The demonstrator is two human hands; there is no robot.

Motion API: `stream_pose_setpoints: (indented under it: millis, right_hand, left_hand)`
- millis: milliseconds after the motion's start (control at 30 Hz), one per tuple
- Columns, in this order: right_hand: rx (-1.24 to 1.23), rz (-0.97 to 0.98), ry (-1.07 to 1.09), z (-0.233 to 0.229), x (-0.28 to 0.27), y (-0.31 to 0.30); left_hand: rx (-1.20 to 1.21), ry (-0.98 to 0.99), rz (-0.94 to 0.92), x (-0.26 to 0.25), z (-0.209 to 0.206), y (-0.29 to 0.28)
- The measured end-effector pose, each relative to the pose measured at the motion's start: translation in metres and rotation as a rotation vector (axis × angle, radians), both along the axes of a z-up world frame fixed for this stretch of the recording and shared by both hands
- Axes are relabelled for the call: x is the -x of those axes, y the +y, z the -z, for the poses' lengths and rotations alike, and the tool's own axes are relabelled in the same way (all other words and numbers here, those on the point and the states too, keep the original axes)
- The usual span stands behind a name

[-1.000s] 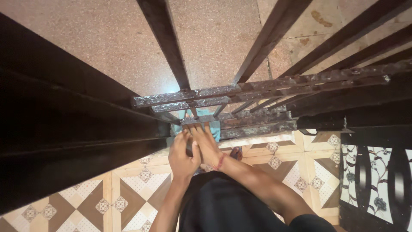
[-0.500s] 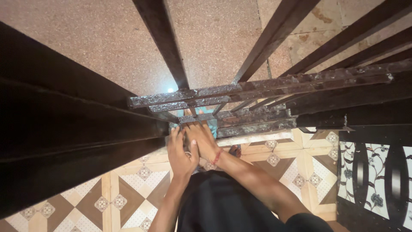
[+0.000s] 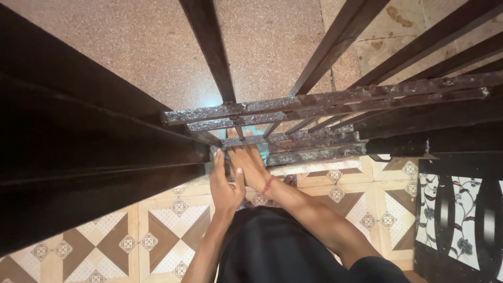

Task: The person cleans the lower frame and bars of a metal gate by hand using a blue cloth, wiping back and forth along the horizontal and vertical surfaces.

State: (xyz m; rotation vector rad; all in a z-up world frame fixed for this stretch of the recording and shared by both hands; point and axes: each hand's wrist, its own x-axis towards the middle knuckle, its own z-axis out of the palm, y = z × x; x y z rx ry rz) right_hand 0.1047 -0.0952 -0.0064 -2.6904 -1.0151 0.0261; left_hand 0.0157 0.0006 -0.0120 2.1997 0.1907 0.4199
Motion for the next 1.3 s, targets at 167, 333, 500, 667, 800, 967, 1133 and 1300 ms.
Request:
stream_pose_setpoints:
  millis: [167, 333, 500, 667, 800, 967, 1133, 1300]
  right_hand:
    - [-0.097, -0.025, 0.042, -0.003, 0.019, -0.016]
    - [-0.039, -0.033, 0.173, -0.007, 0.018, -0.015]
    - [-0.022, -0.018, 0.165, -0.009, -0.003, 0.006]
    - [-0.119, 0.023, 0.041, 0.009, 0.011, -0.002]
    - [-0.117, -0.025, 0.166, 0.005, 0.027, -0.013]
    - [-0.030, -0.038, 0.039, -0.008, 0.016, 0.000]
    - [0.004, 0.009, 0.007, -0.007, 0.007, 0.011]
    - [-0.157, 0.014, 0.235, 0.007, 0.028, -0.011]
  left_hand:
    - [-0.007, 0.014, 0.008, 0.001, 0.001, 0.004]
    - [-0.033, 0.006, 0.045, -0.001, -0.001, 0.006]
    - [-0.014, 0.011, 0.047, -0.003, -0.007, 0.008]
    - [-0.009, 0.019, 0.048, -0.001, -0.008, 0.013]
    - [-0.010, 0.015, 0.052, -0.001, -0.009, 0.017]
    - [-0.013, -0.006, 0.047, -0.002, -0.007, 0.016]
    - [-0.023, 0.001, 0.055, -0.003, -0.005, 0.016]
    - [-0.043, 0.001, 0.068, 0.001, -0.001, 0.020]
